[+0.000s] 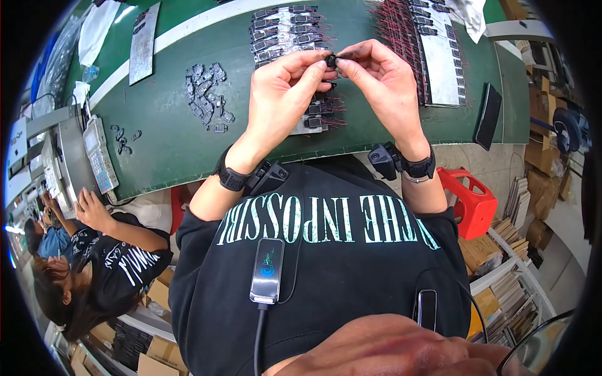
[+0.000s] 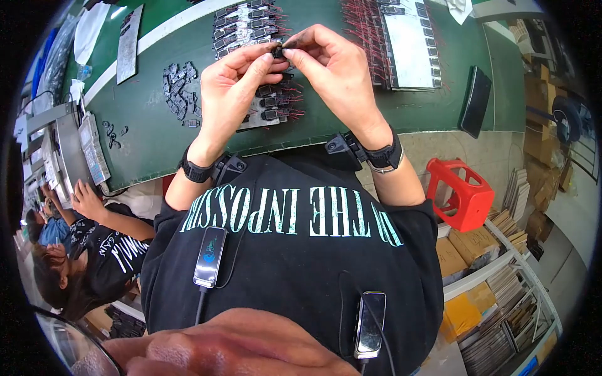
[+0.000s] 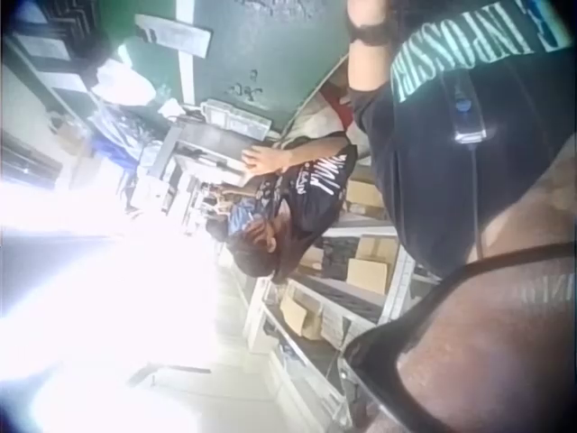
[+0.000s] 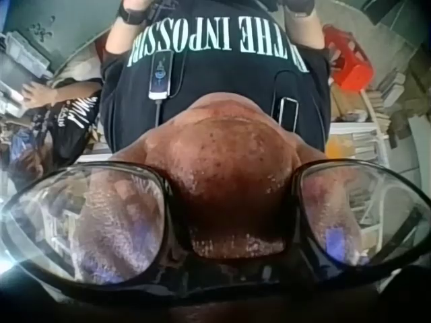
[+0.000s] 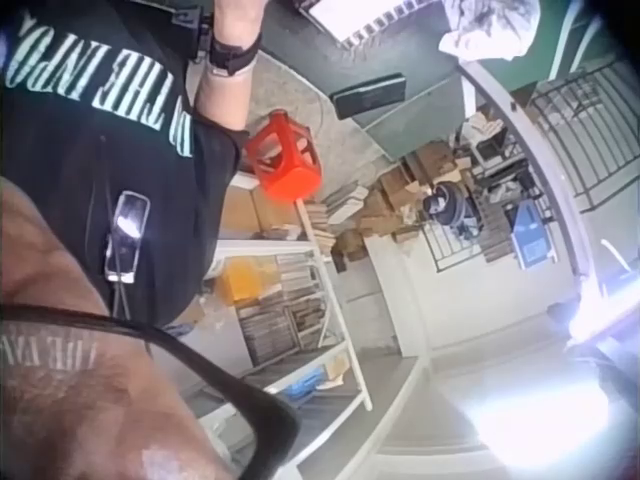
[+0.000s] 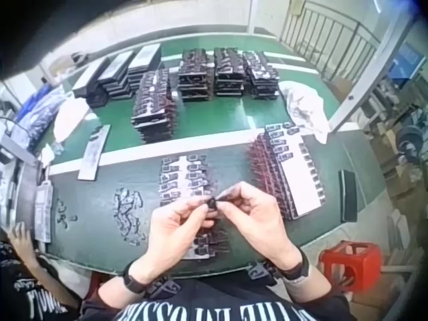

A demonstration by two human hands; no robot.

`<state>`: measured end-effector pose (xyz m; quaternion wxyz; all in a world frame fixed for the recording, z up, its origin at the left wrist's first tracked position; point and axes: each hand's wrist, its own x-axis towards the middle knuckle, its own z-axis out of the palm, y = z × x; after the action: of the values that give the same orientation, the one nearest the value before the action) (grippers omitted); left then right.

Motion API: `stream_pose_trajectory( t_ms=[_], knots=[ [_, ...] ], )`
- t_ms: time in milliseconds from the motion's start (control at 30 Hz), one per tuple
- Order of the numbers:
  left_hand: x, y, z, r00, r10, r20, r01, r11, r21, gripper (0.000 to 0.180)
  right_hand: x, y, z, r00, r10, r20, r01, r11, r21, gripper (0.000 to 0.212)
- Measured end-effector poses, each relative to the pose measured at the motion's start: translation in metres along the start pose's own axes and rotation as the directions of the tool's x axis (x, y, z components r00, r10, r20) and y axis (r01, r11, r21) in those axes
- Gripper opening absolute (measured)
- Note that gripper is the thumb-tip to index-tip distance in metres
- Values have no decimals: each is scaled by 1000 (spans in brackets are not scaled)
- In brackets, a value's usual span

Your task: Assembling small black components into a grid-like holder on an assembly line.

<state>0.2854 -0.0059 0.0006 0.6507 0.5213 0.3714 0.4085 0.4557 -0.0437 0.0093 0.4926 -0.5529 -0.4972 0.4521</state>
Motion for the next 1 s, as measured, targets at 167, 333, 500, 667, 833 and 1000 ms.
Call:
stream_pose_trajectory(
  t_ms=[167,333,500,667,833,1000],
  knots=[
    [0,0,1,1000,15,3,-15,998,63,22,0,5,-1,998,-66,4,66,998,-13,9],
    [-2,0,3,1000,27,12,-27,998,59,22,-2,5,-1,996,-87,-5,87,995,-44,11],
    [-3,2,2,999,46,28,-50,990,135,18,-7,1,-1,993,-120,-15,118,988,-102,14],
    [-4,4,5,998,61,-1,-61,994,89,15,-9,-7,0,986,-167,-21,159,963,-216,15],
    [-5,5,15,992,109,-69,-114,991,-64,15,-10,-6,0,971,-233,-62,220,961,-165,15],
    [-8,-1,21,967,247,-60,-238,962,138,15,-15,-15,7,945,-306,-111,261,915,-307,16]
  ],
)
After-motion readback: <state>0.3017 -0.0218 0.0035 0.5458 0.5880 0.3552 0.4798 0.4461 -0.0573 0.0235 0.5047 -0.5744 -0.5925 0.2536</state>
